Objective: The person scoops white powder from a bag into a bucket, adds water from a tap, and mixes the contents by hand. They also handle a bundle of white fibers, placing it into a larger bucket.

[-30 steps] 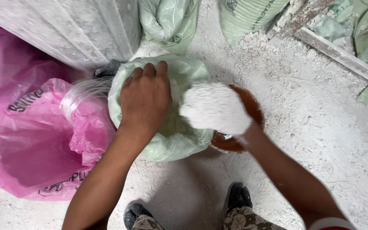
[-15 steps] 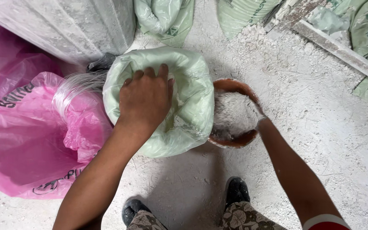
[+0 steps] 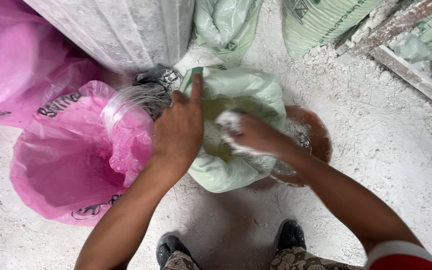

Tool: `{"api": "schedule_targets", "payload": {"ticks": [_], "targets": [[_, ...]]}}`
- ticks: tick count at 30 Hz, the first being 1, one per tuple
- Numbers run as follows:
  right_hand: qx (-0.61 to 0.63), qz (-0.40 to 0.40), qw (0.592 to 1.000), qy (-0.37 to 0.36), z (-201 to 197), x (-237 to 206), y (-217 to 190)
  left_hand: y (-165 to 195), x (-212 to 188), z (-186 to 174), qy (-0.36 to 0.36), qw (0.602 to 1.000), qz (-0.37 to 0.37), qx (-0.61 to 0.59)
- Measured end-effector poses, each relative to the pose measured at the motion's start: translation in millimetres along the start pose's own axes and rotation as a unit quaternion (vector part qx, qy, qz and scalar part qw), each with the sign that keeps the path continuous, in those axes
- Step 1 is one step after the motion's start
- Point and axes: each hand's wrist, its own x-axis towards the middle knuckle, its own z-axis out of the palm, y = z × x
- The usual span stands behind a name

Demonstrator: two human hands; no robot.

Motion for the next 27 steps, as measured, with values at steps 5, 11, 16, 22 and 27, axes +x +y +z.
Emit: {"api": "schedule_targets", "payload": {"ticks": [5, 11, 16, 22, 27], "targets": [[-0.293, 0.150, 0.938, -0.111, 64.0, 100.3, 21.5, -14.0, 7.9, -10.8, 0.064, 0.997, 0.019, -0.028], [-0.292, 0.187, 0.928, -0.137, 104.3, 112.1, 34.8, -23.1, 6.1, -12.4, 0.061, 0.997, 0.031, -0.035], [-0.210, 0.110, 0.944, -0.229, 114.2, 90.9, 23.0, -24.3, 13.6, -10.8, 0.083, 0.994, 0.044, -0.059], [-0.198, 0.137, 0.956, -0.167, 69.3, 135.2, 27.9, -43.4, 20.3, -25.6, 0.081, 0.988, 0.063, -0.112], [-0.268, 0.180, 0.932, -0.166, 93.2, 143.3, 42.1, -40.6, 20.5, -22.0, 0.043, 0.992, 0.070, -0.100]]}}
